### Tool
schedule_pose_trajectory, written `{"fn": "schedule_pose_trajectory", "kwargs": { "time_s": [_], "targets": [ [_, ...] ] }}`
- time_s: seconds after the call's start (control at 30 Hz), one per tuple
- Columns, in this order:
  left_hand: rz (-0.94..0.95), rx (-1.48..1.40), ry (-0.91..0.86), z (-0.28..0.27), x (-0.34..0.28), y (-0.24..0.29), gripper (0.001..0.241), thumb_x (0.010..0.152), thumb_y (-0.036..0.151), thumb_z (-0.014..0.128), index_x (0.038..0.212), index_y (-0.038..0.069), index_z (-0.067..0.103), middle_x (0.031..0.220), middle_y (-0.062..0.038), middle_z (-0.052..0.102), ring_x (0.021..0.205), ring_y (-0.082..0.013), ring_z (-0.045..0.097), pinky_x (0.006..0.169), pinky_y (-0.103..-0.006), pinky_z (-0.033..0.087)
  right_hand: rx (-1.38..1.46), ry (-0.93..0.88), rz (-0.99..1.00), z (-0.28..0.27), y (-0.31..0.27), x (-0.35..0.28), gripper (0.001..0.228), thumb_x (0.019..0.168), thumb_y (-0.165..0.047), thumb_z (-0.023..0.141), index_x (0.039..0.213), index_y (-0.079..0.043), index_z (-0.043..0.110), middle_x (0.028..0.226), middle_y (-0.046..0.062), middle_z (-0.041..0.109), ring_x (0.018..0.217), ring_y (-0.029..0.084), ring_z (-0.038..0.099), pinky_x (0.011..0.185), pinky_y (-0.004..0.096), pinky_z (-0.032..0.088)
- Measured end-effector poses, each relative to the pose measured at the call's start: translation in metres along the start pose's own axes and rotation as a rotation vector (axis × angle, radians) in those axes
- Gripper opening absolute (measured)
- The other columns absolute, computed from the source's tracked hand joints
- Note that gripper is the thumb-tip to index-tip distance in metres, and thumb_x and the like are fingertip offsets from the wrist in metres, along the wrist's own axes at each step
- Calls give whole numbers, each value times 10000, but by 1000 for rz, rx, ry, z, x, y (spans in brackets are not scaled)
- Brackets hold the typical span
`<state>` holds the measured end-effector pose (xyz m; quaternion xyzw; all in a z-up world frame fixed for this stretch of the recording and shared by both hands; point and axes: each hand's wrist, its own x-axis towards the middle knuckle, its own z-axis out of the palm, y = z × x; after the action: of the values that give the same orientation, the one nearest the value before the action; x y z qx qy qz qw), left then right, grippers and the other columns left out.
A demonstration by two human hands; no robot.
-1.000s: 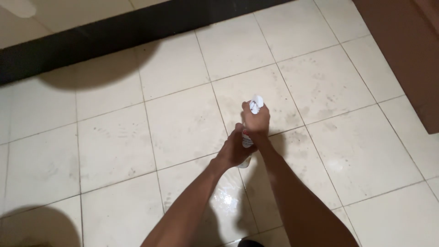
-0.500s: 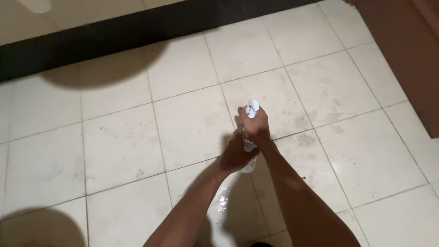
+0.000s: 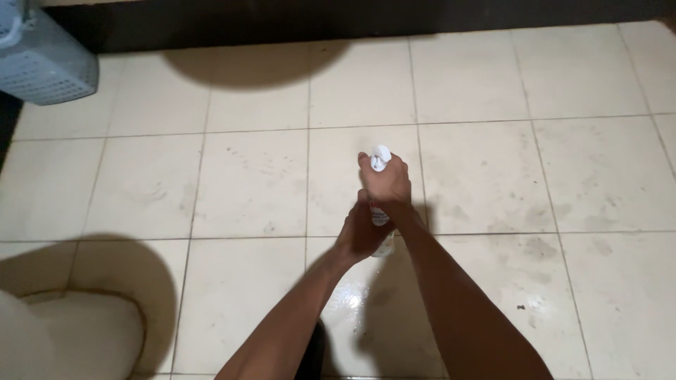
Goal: The person wrings out a yellow sponge over a sink and places it on the counter. They then pick up a spray bottle and walk around the bathroom, spraying the cleaning solution onto the tiled floor.
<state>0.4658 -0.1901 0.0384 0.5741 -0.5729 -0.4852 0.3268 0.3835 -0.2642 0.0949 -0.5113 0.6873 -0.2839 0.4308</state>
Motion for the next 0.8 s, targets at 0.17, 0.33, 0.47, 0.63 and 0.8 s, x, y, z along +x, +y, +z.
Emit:
{"fn": "schedule_pose_trajectory", "kwargs": {
  "time_s": [0.17,0.33,0.47,0.63,0.8],
  "targets": [
    [1,70,35,-8,-4,-12,677,867,282,804,1261,-76,386,1100,-248,716,1012,-348,736,798,-443,603,-93,-38,61,12,-3,1,419,922,-460,639,838,-52,689,764,130,724,717,269,705,761,427,549],
    [111,-34,-2,6,1,-9,710,835,301,813,1280,-57,390,1079,-217,736,1003,-335,759,812,-432,620,20,-9,-69,-3,26,13,435,942,-432,639,867,-5,680,777,146,725,723,263,693,732,450,548],
    [69,-54,-128,27,4,16,773,817,316,825,1330,-43,370,1065,-204,740,988,-324,754,811,-432,612,78,93,-108,-33,64,22,422,945,-430,650,1003,-13,660,862,122,726,781,237,703,727,423,570],
    [71,-72,-322,93,20,24,752,799,268,782,1372,-31,397,1049,-192,744,953,-319,776,774,-430,632,207,203,10,-97,104,14,385,937,-404,609,1054,-43,672,887,108,752,776,249,728,719,430,607],
    [201,-85,-485,172,9,42,751,837,345,801,1362,-9,397,1186,-197,696,1063,-325,734,852,-459,611,-199,302,377,-175,115,-21,604,950,-586,574,1081,-18,731,959,198,754,911,324,718,886,484,538]
  ]
}}
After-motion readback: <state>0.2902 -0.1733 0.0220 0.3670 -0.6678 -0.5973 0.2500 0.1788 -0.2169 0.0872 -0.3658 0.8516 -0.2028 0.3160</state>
